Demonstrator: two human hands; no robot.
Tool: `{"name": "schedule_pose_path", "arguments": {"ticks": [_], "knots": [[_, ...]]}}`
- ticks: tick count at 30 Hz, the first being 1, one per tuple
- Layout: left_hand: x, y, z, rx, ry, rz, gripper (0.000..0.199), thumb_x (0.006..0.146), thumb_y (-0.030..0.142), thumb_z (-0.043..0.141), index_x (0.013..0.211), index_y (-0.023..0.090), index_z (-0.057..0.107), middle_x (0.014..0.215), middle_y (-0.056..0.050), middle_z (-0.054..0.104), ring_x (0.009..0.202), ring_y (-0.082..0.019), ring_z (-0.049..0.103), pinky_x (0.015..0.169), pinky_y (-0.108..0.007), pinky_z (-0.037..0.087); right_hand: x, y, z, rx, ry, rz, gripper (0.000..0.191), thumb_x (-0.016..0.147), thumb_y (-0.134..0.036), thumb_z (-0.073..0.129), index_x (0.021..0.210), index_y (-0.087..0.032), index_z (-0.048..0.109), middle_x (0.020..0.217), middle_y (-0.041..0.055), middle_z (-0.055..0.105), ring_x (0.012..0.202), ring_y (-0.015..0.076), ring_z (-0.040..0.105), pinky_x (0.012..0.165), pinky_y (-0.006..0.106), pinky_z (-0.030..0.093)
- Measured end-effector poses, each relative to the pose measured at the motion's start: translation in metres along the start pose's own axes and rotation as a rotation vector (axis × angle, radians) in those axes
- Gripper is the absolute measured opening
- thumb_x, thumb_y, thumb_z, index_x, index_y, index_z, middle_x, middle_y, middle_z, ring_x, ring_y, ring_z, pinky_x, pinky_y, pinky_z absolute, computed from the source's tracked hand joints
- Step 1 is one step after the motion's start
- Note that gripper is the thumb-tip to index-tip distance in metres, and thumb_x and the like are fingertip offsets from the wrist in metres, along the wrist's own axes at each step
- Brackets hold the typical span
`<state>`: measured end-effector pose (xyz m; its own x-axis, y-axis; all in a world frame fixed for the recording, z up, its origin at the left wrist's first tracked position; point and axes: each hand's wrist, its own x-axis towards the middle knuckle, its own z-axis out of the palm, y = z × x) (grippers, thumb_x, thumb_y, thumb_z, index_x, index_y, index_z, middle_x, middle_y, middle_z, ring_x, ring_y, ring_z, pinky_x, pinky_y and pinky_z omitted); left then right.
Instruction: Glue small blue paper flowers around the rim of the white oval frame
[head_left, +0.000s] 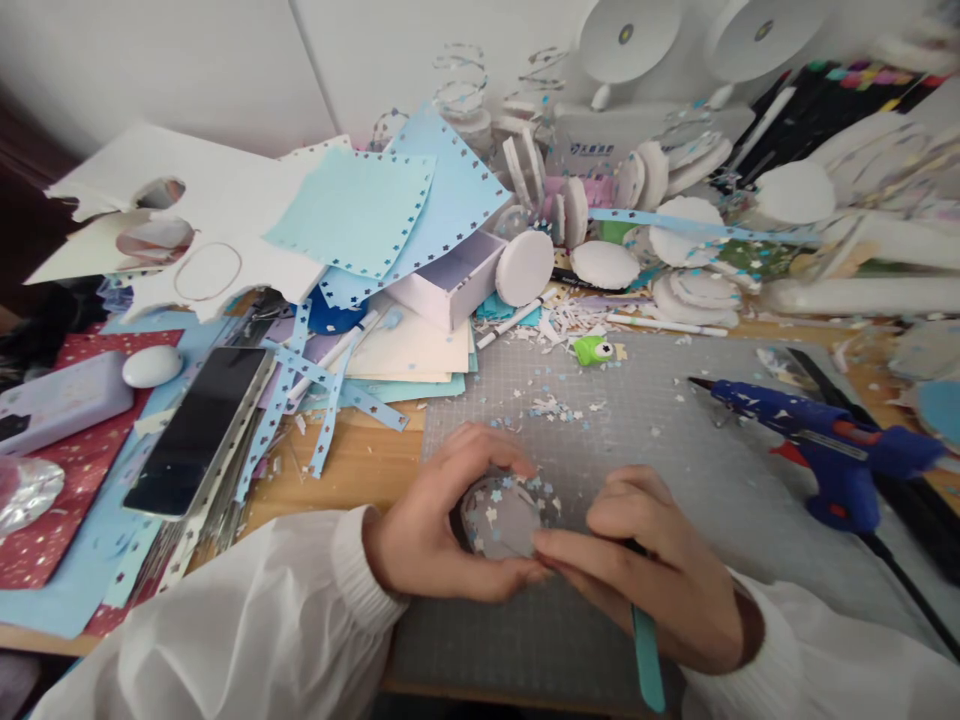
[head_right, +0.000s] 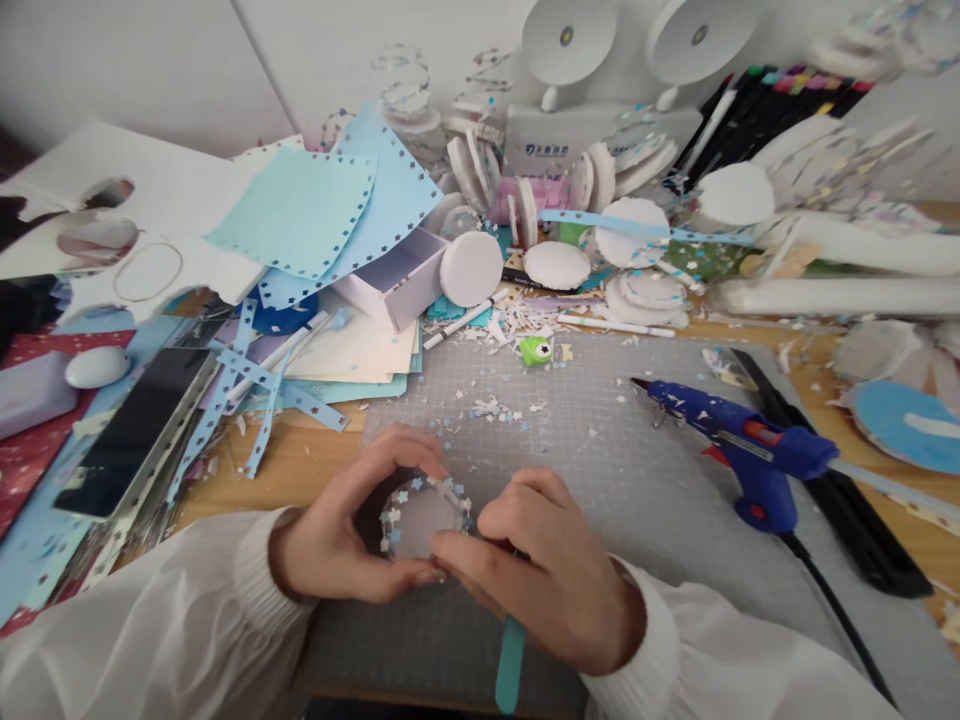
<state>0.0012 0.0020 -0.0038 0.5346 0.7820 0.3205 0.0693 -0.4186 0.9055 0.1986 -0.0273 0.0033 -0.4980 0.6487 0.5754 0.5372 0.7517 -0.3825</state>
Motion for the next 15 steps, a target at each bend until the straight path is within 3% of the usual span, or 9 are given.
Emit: {"name": "schedule_pose_path", "arguments": {"ticks": [4, 15], "knots": [[-0.0009, -0.0003, -0.0003, 0.021, 0.026, -0.006, 0.047, 0.063, 0.031, 0.077, 0.103, 0.018, 0.055, 0.095, -0.009, 0.058, 0.091, -0.023, 0.055, 0.082, -0.036, 0.044, 0.0067, 0.0029, -0.0066, -0.014, -0.007, -0.015, 0.013, 0.088, -0.020, 0.052, 0.086, -0.022, 0.065, 0.055, -0.0043, 0.053, 0.052, 0.0082, 0.050, 0.064, 0.028, 0.040], [0.0007, -0.0009, -0.0002, 0.057, 0.055, 0.004, 0.046, 0.062, 0.031, 0.079, 0.100, 0.016, 0.058, 0.092, -0.009, 0.060, 0.089, -0.022, 0.056, 0.080, -0.037, 0.045, 0.0046, 0.0003, -0.0043, 0.017, 0.003, 0.043, 0.006, 0.084, -0.016, 0.059, 0.085, -0.020, 0.064, 0.056, -0.0030, 0.052, 0.054, 0.0098, 0.048, 0.060, 0.028, 0.036]]}}
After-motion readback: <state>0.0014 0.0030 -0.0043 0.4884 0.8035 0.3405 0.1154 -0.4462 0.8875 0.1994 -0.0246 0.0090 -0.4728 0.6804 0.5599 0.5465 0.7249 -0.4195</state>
